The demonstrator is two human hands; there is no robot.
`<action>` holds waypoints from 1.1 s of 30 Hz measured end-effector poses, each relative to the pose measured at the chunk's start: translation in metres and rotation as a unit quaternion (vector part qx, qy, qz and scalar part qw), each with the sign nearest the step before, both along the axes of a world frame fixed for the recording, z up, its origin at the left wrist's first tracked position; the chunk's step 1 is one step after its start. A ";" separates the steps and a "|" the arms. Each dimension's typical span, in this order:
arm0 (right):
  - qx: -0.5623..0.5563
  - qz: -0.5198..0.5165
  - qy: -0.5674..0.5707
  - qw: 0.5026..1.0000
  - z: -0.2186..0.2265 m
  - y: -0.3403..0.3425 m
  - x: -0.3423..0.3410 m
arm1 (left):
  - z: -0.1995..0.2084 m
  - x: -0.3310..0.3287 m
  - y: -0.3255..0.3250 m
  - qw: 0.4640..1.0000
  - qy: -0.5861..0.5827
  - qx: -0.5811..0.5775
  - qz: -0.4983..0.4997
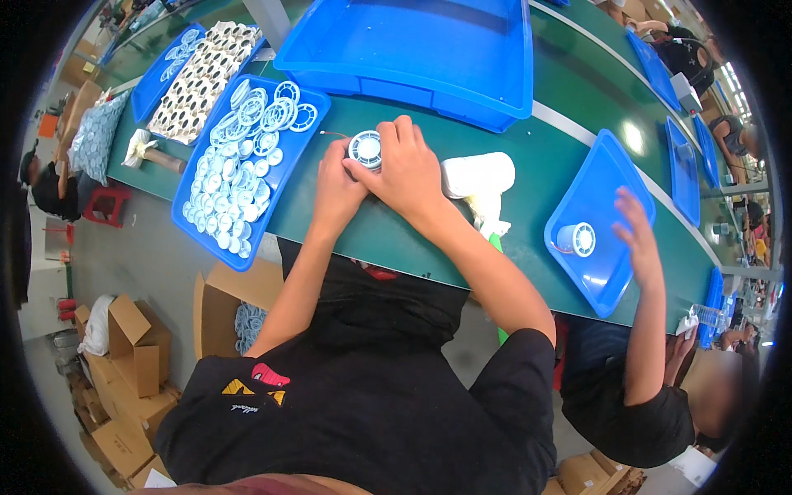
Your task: Assemble small electronic components, specifically cooling fans, by fitting plastic rings and housing pieces together on an assembly line.
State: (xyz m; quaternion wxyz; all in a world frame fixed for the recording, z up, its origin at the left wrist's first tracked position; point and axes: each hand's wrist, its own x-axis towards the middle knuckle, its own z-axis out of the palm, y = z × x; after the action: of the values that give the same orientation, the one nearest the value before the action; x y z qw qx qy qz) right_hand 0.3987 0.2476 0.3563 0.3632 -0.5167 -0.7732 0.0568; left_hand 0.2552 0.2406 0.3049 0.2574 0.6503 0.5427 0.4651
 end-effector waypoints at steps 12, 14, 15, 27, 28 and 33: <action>0.004 0.008 -0.027 1.000 0.001 0.000 0.001 | 0.011 0.003 -0.005 1.000 0.000 0.002 0.007; -0.004 0.005 -0.037 0.999 0.003 0.000 0.000 | 0.007 0.000 -0.004 1.000 0.008 0.007 0.010; -0.004 0.006 -0.038 0.999 0.002 0.000 0.001 | 0.008 0.001 -0.004 1.000 0.015 0.011 0.010; -0.096 -0.013 0.001 0.995 0.010 -0.002 0.001 | 0.016 0.005 -0.012 0.995 0.031 0.089 -0.015; -0.098 -0.017 -0.003 0.995 0.011 -0.002 0.000 | 0.016 0.005 -0.012 0.995 0.030 0.090 -0.015; -0.103 -0.027 -0.041 0.993 0.019 -0.003 0.008 | 0.021 0.007 -0.012 0.997 0.014 0.063 -0.037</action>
State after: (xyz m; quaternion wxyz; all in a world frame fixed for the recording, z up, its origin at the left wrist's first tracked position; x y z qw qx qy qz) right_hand 0.4067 0.2444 0.3754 0.2777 -0.5742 -0.7630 0.1050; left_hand 0.2624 0.2290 0.3260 0.2251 0.6913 0.4911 0.4798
